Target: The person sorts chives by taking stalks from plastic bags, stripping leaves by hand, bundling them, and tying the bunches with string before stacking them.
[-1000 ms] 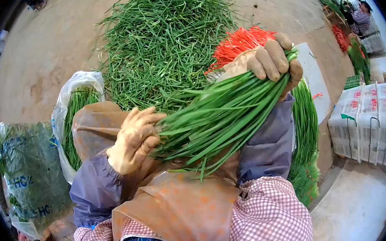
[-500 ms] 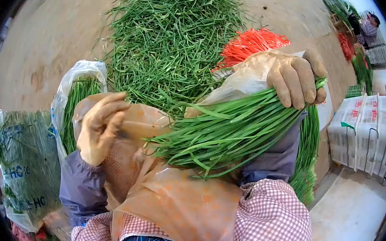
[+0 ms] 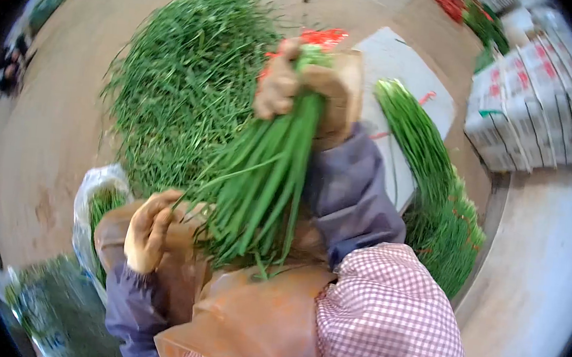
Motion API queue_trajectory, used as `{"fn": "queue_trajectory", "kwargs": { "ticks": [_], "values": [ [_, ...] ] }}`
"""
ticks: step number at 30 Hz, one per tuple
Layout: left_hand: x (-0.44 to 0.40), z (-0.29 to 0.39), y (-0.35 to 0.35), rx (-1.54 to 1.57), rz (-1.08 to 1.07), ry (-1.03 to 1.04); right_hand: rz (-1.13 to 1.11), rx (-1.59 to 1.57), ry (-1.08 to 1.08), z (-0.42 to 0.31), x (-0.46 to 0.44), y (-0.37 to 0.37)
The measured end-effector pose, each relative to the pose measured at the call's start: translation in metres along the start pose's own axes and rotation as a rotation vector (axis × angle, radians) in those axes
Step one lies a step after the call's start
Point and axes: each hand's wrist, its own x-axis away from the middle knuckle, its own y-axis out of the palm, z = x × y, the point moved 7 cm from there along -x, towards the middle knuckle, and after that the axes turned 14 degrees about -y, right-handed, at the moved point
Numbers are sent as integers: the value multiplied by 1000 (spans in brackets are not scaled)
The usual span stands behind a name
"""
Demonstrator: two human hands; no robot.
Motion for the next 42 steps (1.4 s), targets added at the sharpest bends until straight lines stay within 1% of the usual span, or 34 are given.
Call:
{"fn": "queue_trajectory", "kwargs": {
  "ticks": [2, 4, 5, 6, 7, 8, 9, 10, 11, 12, 14, 15, 16, 17, 18, 20, 22, 24, 25, 26, 28, 29, 30, 31, 32, 34, 35, 36, 37, 38, 39, 40, 41, 42],
  "values": [
    [10, -3, -7, 18, 47, -87, 110, -81, 0, 0, 0, 0],
    [14, -12, -16, 18, -2, -178, 246, -48, -43, -5, 2, -8],
    [16, -10, -19, 32, 26, -157, 367, -69, -52, -9, 4, -9],
    [14, -14, -22, -16, 41, -132, 396, -14, -41, -17, 4, -11],
    [13, -18, -25, -64, 56, -106, 368, 60, -28, -30, 2, -13],
    [13, -19, -28, -118, 54, -155, 344, 128, -9, -49, 0, -17],
    [13, -22, -32, -132, 80, -150, 346, 95, 32, -75, -5, 3],
    [12, -27, -38, -143, 107, -146, 334, 135, -30, -113, -12, 7],
    [11, -33, -41, -87, 118, -166, 302, 393, -47, -163, -17, 5],
    [10, -39, -45, -30, 130, -186, 262, 633, -61, -198, -24, 24],
    [10, -32, -50, 29, 189, -259, 200, 980, -8, -256, -31, 51],
    [9, -22, -49, 97, 232, -269, 220, 1163, 89, -266, -31, 63],
    [7, -21, -51, 81, 248, -236, 238, 1344, 189, -272, -27, 69],
    [6, -23, -55, 67, 265, -204, 226, 1451, 293, -276, -24, 67],
    [6, -25, -59, 53, 286, -175, 269, 1684, 457, -272, -23, 57],
    [5, -26, -68, -24, 326, -158, 117, 1982, 382, -275, -5, -5],
    [18, -25, -92, -58, 422, -189, -124, 2418, 631, -249, 4, -50],
    [38, -38, -117, 69, 533, -297, -1, 2476, 489, -227, 37, -119],
    [51, -53, -132, 46, 617, -333, 44, 2498, 477, -212, 54, -143],
    [65, -71, -145, 32, 689, -361, -132, 2619, 402, -210, 73, -188],
    [97, -105, -165, 42, 777, -412, -292, 2660, 523, -226, 95, -251],
    [118, -141, -175, 79, 821, -466, -271, 2481, 453, -253, 101, -288],
    [133, -173, -177, 141, 851, -468, -229, 2311, 403, -266, 104, -312],
    [147, -216, -178, 141, 868, -525, -121, 2308, 689, -243, 89, -283],
    [158, -256, -179, 150, 879, -584, -13, 2287, 981, -219, 61, -222],
    [166, -306, -176, 113, 852, -742, -382, 2545, 579, -187, -9, -171],
    [162, -315, -173, 147, 820, -828, -569, 2635, 355, -168, -34, -149],
    [159, -346, -176, 187, 824, -855, -523, 2457, 332, -127, -56, -129],
    [151, -361, -182, 66, 855, -830, -481, 2289, 314, -72, -78, -104],
    [139, -369, -190, -55, 881, -803, -397, 2044, 442, -11, -87, -94],
    [127, -361, -215, -141, 908, -804, -303, 1779, 541, 59, -90, -85],
    [111, -361, -222, -197, 918, -816, -434, 1735, 632, 123, -86, -71],
    [95, -381, -229, -272, 929, -783, -562, 1684, 725, 190, -76, -59],
    [82, -387, -243, -300, 976, -763, -629, 1522, 848, 258, -61, -37]
  ]
}}
